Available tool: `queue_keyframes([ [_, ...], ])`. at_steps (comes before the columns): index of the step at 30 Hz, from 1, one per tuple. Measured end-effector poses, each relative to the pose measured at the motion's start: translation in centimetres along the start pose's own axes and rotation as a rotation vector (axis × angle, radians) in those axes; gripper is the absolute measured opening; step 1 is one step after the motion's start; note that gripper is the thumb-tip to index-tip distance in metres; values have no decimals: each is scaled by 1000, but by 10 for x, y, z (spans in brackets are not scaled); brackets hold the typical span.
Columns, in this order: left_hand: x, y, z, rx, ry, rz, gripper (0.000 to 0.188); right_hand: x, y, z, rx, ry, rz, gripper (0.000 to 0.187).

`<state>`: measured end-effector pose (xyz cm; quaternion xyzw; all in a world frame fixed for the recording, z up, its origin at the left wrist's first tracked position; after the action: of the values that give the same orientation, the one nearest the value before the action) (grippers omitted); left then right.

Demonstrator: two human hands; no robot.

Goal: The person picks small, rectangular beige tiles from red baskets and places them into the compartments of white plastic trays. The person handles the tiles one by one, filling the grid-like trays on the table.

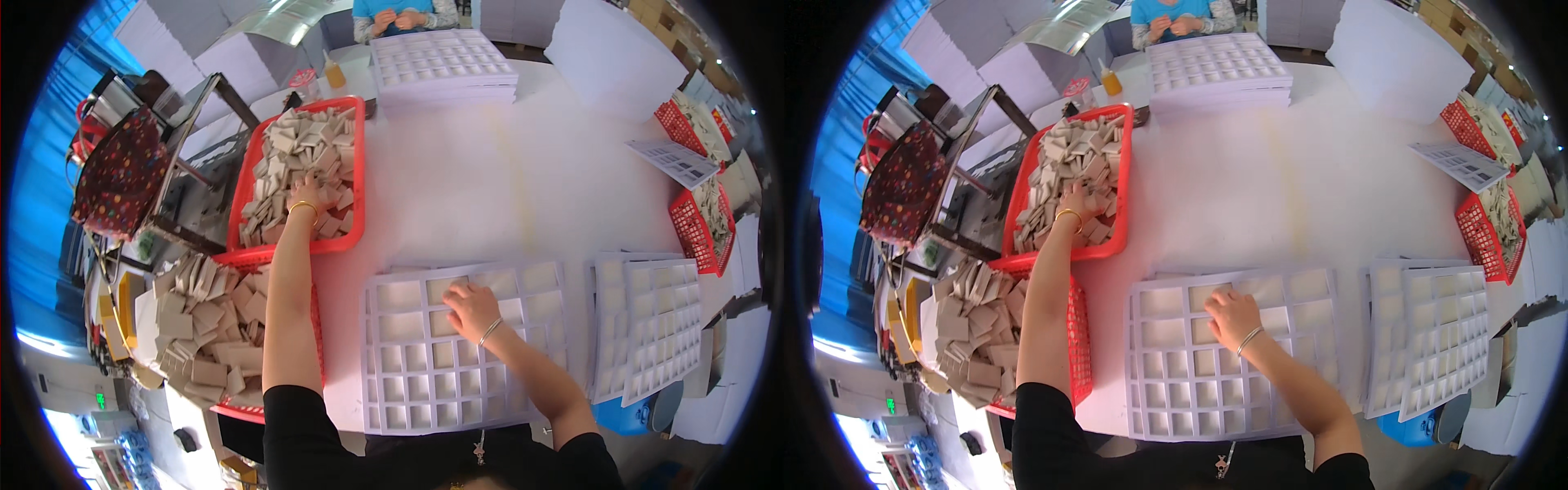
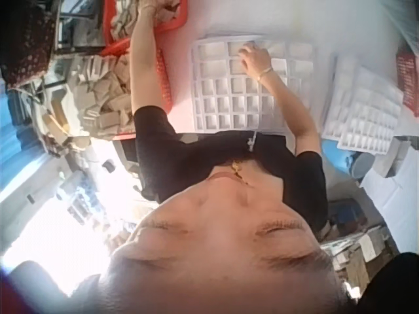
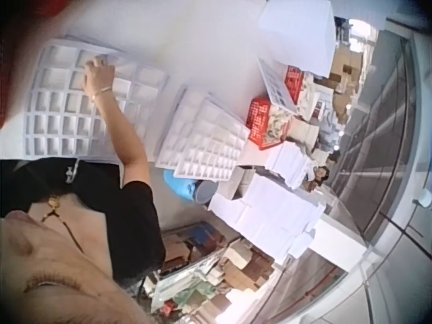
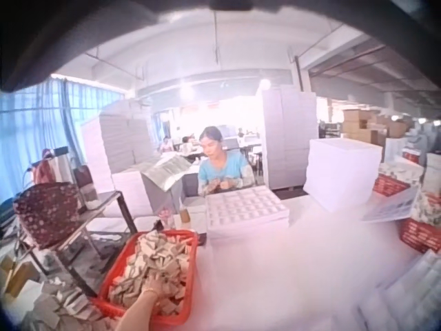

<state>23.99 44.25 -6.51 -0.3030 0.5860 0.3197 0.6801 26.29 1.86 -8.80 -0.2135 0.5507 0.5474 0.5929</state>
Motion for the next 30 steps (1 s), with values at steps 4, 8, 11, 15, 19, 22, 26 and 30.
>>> queue_keyframes([
  [4,24,-15,12,-115,-63,144,79,-1,2,-1,21,0,14,29],
  [8,51,-17,19,-95,-61,135,54,0,-3,0,65,49,26,28],
  [11,30,-16,11,-65,0,38,55,4,-6,-5,58,26,27,34],
  [15,12,9,10,-67,1,-175,61,3,-4,-3,68,25,36,29],
  [19,19,49,21,-183,-205,-557,58,6,-3,-1,63,59,39,28],
  [22,-14,36,2,-306,-268,-839,48,8,-9,-4,77,80,22,29],
  [26,-43,21,-33,-595,-308,-1469,40,8,-14,-2,52,106,72,34],
  [30,-39,-15,-61,-727,29,-1897,36,-3,-23,18,278,-131,495,46],
])
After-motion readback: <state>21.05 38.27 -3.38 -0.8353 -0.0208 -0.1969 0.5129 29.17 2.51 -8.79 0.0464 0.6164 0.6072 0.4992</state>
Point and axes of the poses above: each hand's wrist, its own z-axis towards the middle knuckle, its own x-axis out of the palm, y = z × x, the point moved 5 cm from there along z, towards the middle knuckle, and after that the axes turned 11 degrees about -y, right-handed, at the moved point
